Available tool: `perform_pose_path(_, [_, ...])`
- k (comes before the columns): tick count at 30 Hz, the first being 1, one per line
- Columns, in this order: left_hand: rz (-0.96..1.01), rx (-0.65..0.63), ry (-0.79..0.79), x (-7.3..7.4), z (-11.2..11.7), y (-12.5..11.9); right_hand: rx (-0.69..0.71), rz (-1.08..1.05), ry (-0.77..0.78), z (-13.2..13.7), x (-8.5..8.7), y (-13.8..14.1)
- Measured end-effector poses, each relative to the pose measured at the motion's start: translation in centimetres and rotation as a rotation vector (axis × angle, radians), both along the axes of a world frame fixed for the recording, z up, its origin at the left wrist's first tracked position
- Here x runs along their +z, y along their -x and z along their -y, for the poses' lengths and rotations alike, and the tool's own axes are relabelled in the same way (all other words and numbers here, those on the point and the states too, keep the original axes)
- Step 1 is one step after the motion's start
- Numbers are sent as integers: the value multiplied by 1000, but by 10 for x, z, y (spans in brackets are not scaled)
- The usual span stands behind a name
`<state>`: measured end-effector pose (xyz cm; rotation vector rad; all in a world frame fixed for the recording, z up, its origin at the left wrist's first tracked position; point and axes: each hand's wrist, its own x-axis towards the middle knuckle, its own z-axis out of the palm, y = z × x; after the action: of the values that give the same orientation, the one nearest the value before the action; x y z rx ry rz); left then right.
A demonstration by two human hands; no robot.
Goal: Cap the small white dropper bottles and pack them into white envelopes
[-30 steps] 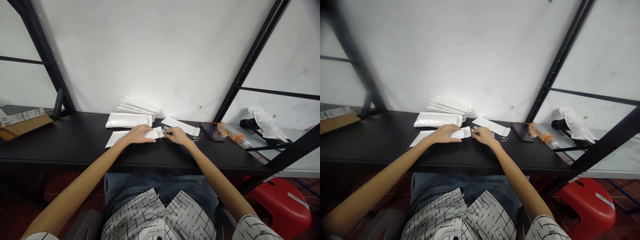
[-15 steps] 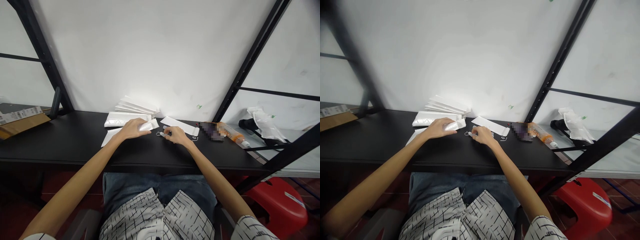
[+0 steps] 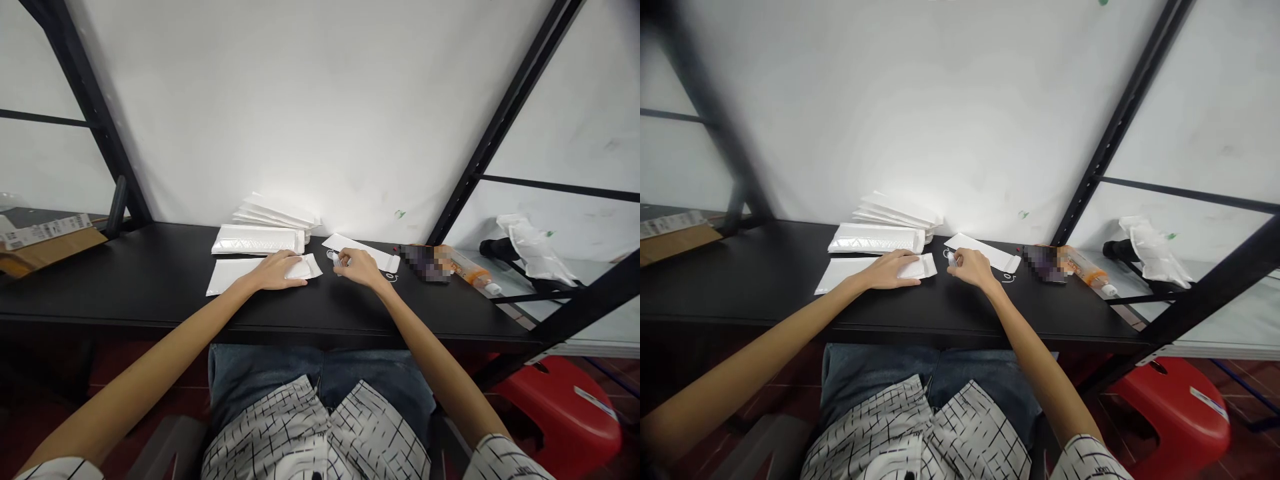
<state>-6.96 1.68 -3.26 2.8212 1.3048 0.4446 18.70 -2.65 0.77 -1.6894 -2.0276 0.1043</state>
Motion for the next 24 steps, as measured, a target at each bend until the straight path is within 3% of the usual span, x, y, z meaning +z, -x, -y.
perform_pose_path(9, [-106, 10, 1, -5, 8, -3, 161, -509, -4, -12, -11, -4])
perform_pose_path(14, [-120, -12, -18, -5, 13, -4, 271, -617, -9, -12, -13, -2])
perform_pose_path(18, [-44, -72, -137, -7, 17, -4, 329, -628, 1, -9, -14, 4])
perform_pose_path(24, [84, -169, -280, -6, 21, -13, 392, -771, 161, -9, -21, 12])
